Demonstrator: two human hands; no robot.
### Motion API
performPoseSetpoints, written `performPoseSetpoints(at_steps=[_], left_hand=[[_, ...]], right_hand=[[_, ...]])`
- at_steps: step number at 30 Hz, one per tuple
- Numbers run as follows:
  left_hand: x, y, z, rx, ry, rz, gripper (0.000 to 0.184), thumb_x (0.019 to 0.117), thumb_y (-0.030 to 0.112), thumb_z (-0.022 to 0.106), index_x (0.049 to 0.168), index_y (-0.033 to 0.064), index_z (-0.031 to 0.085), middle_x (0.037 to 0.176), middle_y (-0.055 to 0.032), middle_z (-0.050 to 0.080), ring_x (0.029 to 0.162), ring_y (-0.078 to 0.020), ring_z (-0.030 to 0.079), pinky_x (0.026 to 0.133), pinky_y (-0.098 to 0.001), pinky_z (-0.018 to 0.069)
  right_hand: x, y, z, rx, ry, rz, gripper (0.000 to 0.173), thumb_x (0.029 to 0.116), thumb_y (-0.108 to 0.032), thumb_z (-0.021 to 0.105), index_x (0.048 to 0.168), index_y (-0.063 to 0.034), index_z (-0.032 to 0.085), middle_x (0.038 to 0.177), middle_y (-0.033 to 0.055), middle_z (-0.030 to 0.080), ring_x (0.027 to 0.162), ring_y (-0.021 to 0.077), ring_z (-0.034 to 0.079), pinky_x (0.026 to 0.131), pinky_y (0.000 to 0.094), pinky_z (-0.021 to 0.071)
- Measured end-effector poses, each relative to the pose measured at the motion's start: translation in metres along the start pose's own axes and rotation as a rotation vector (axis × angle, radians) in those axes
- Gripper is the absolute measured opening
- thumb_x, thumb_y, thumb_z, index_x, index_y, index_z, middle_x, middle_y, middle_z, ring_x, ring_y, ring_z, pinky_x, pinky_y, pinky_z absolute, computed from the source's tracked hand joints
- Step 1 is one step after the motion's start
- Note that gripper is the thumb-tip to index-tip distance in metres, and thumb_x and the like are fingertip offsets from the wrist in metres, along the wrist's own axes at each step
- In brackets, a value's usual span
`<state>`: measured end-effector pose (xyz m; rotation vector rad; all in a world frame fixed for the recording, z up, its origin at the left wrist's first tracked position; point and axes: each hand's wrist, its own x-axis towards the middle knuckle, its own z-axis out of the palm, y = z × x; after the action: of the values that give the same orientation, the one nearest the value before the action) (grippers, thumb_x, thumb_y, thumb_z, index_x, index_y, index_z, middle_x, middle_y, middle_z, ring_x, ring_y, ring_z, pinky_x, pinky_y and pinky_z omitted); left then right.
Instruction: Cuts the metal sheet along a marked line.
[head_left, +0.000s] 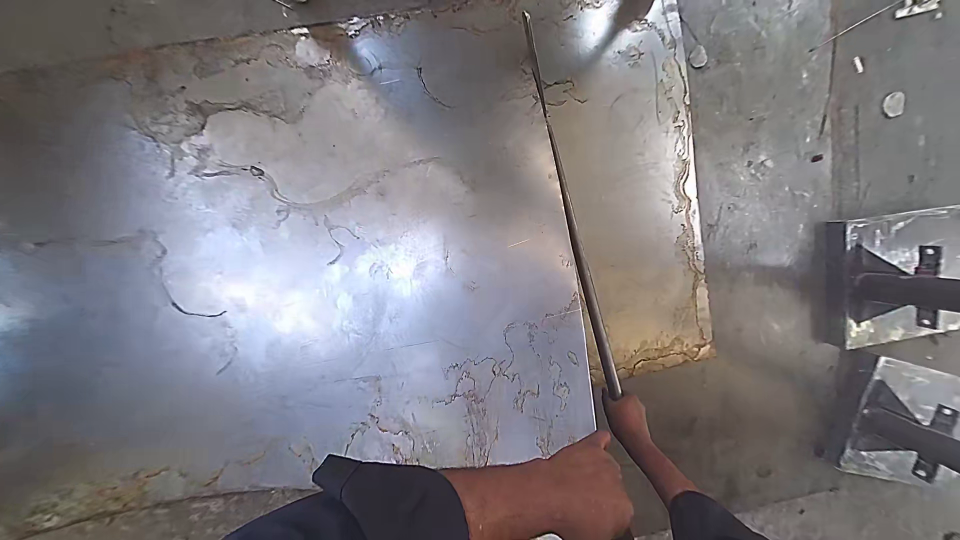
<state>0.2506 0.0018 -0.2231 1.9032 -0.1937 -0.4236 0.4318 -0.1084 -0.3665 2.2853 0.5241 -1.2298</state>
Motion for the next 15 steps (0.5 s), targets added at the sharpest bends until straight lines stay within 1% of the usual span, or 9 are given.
performPoseSetpoints(at_steps=[2, 4, 7, 8, 11, 15], left_hand=[[0.006, -0.005, -0.002, 0.013, 0.021, 0.006, 0.032, 0.0800, 0.034, 0.083, 0.073, 0.0076, 0.067, 0.079, -0.0092, 0.068, 0.089, -0.0317, 0.064, 0.097, -0.0587, 0.0395], [0.011, -0.003, -0.001, 0.002, 0.030, 0.012, 0.032, 0.0802, 0.035, 0.083, 0.072, 0.0077, 0.066, 0.078, -0.0089, 0.068, 0.088, -0.0311, 0.064, 0.095, -0.0579, 0.0405], [0.013, -0.005, -0.003, -0.022, 0.036, 0.009, 0.029, 0.0805, 0.030, 0.083, 0.075, 0.0063, 0.067, 0.081, -0.0107, 0.069, 0.090, -0.0328, 0.065, 0.095, -0.0601, 0.0413], [0.012, -0.005, -0.002, -0.026, 0.036, 0.006, 0.029, 0.0799, 0.029, 0.083, 0.074, 0.0065, 0.067, 0.080, -0.0105, 0.069, 0.090, -0.0326, 0.065, 0.095, -0.0600, 0.0412], [0.009, -0.004, -0.001, -0.023, 0.011, 0.000, 0.029, 0.0790, 0.029, 0.084, 0.074, 0.0066, 0.066, 0.080, -0.0098, 0.068, 0.090, -0.0322, 0.064, 0.096, -0.0593, 0.0412], [0.007, -0.005, -0.001, -0.031, 0.052, 0.017, 0.031, 0.0779, 0.031, 0.085, 0.072, 0.0064, 0.066, 0.079, -0.0105, 0.068, 0.089, -0.0323, 0.064, 0.094, -0.0593, 0.0417]], right_hand=[[0.006, -0.005, -0.002, 0.015, 0.005, -0.001, 0.038, 0.1012, -0.041, 0.060, 0.093, -0.0052, 0.071, 0.088, 0.0163, 0.071, 0.088, 0.0333, 0.071, 0.077, 0.0551, 0.0550], [-0.001, -0.006, 0.004, 0.014, -0.019, 0.012, 0.038, 0.1011, -0.040, 0.060, 0.095, -0.0051, 0.072, 0.091, 0.0165, 0.072, 0.091, 0.0330, 0.071, 0.079, 0.0550, 0.0551], [-0.015, -0.025, 0.013, 0.021, -0.090, 0.014, 0.036, 0.1024, -0.036, 0.059, 0.103, -0.0029, 0.072, 0.102, 0.0191, 0.073, 0.100, 0.0345, 0.071, 0.085, 0.0555, 0.0552], [-0.016, -0.027, 0.018, 0.021, -0.099, 0.023, 0.036, 0.1018, -0.037, 0.059, 0.105, -0.0036, 0.072, 0.103, 0.0186, 0.073, 0.101, 0.0342, 0.071, 0.085, 0.0554, 0.0555], [-0.014, -0.024, 0.024, 0.023, -0.092, 0.032, 0.035, 0.1005, -0.037, 0.060, 0.103, -0.0037, 0.072, 0.102, 0.0182, 0.073, 0.100, 0.0340, 0.071, 0.084, 0.0556, 0.0559], [-0.014, -0.028, 0.018, 0.029, -0.101, 0.025, 0.034, 0.1015, -0.034, 0.060, 0.103, -0.0016, 0.071, 0.102, 0.0195, 0.073, 0.100, 0.0351, 0.071, 0.084, 0.0565, 0.0551]])
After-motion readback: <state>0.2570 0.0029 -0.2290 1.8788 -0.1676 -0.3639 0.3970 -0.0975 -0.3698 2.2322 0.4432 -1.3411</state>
